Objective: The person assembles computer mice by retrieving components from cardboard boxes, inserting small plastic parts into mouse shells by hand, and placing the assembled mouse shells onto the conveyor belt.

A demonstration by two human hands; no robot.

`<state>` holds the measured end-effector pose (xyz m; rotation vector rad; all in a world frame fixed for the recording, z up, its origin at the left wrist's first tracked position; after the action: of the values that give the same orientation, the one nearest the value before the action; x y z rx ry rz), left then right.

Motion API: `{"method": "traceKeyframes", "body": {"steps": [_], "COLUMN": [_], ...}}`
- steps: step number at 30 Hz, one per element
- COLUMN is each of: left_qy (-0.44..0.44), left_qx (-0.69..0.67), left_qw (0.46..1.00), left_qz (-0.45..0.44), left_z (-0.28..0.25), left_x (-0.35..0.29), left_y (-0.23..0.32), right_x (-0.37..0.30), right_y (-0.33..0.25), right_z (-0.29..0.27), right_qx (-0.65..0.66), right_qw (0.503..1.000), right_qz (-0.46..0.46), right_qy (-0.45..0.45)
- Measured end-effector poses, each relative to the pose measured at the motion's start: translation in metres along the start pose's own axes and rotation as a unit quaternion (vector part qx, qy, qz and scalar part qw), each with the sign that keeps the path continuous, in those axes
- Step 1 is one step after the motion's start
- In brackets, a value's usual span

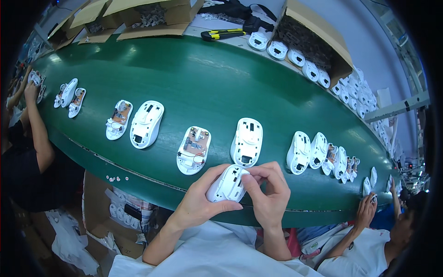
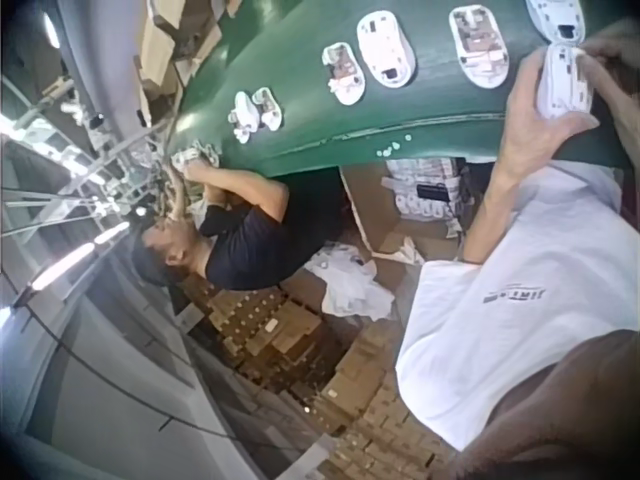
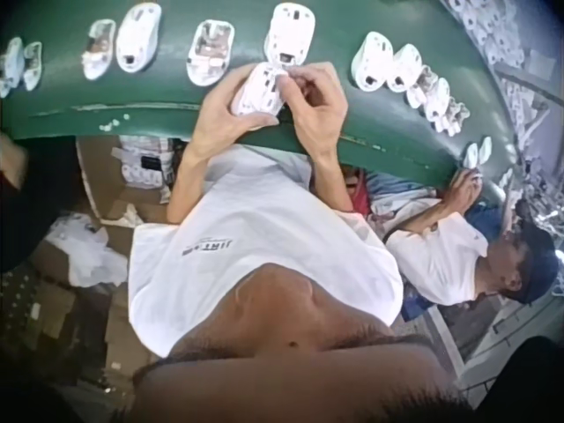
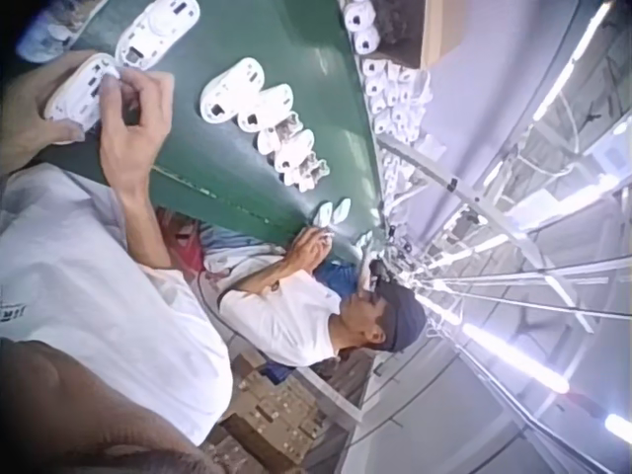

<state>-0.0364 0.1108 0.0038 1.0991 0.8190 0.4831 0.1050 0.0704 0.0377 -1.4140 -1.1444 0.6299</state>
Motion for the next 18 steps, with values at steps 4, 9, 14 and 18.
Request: {"method": "traceKeyframes", "body": {"steps": [4, 9, 14, 18], "left_qy": [-0.006, -0.016, -0.019, -0.011], "left_qx": [-0.026, -0.058, -0.074, -0.086], "left_qw": [1.000, 0.998, 0.997, 0.996], "left_qz": [-0.005, -0.008, 0.001, 0.003], "left_z": [-0.001, -0.005, -0.013, -0.018], "left_x": [0.004, 0.004, 0.004, 0.001], "left_y": [-0.008, -0.007, -0.005, -0.004], "right_x": [0.000, 0.000, 0.003, 0.005], "right_y": [-0.001, -0.008, -0.010, -0.013], "right_z": [0.002, 0.007, 0.012, 0.018], "right_qx": [-0.042, -0.080, -0.109, -0.136], "right_qw": [0.999, 0.995, 0.989, 0.982], "right_qz": [-0.024, -0.065, -0.103, -0.130], "right_qy": [-0.004, 0.010, -0.007, -0.036]}}
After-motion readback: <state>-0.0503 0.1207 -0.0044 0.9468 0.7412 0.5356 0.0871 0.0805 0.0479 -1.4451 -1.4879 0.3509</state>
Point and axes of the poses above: each hand's wrist, its own x-axis towards the middle knuckle, its own z-axis out of the palm, y = z × x, the point moved 7 cm from there along x, towards the middle knuckle, and after that the axes turned 9 degrees about -z, right-handed, at the moved point
